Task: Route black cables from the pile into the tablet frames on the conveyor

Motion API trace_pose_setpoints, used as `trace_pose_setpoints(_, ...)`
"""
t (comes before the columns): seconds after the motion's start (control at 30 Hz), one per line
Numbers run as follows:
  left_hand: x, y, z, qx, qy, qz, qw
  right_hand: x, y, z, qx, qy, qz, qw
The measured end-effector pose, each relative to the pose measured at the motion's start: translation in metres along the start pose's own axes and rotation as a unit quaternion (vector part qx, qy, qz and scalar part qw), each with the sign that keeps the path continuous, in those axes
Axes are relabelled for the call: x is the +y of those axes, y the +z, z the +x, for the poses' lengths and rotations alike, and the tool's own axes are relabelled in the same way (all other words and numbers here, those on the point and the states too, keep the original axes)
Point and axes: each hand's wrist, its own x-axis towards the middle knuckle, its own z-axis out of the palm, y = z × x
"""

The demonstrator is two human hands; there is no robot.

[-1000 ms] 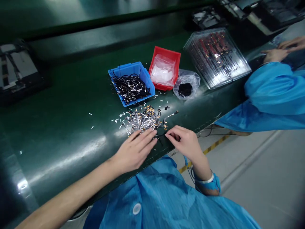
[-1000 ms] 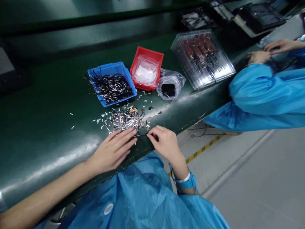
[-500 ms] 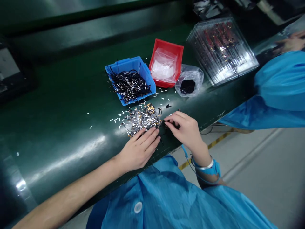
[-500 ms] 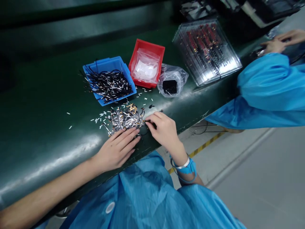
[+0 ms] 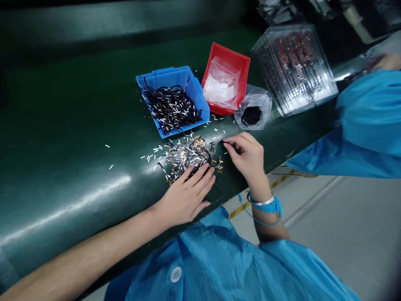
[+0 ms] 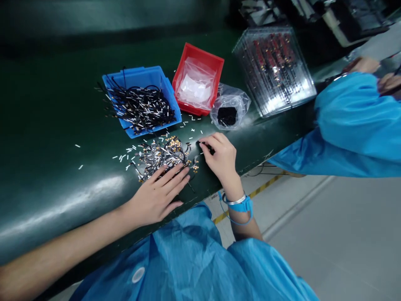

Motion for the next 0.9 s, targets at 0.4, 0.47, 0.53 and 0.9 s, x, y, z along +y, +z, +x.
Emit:
trace_pose_setpoints(0.4,-0.002,-0.005,0.000,0.017,0.010,-0.043,0.999,0.002,-0.012,-0.006,0.025,0.067,0.037,0.997)
trace_pose_setpoints(0.47,-0.002,-0.004,0.000,0.013,0.006,-0.042,0.999,0.006,-0.012,-0.004,0.025,0.073,0.037,0.996)
trace_pose_setpoints(0.53,-0.002,-0.003,0.000,0.010,0.002,-0.040,0.999,0.009,-0.010,0.000,0.014,0.071,0.042,0.996)
trace_pose_setpoints(0.9,-0.002,-0.003,-0.001,-0.008,-0.006,-0.033,0.999,-0.001,-0.010,-0.001,-0.005,0.114,-0.039,0.993)
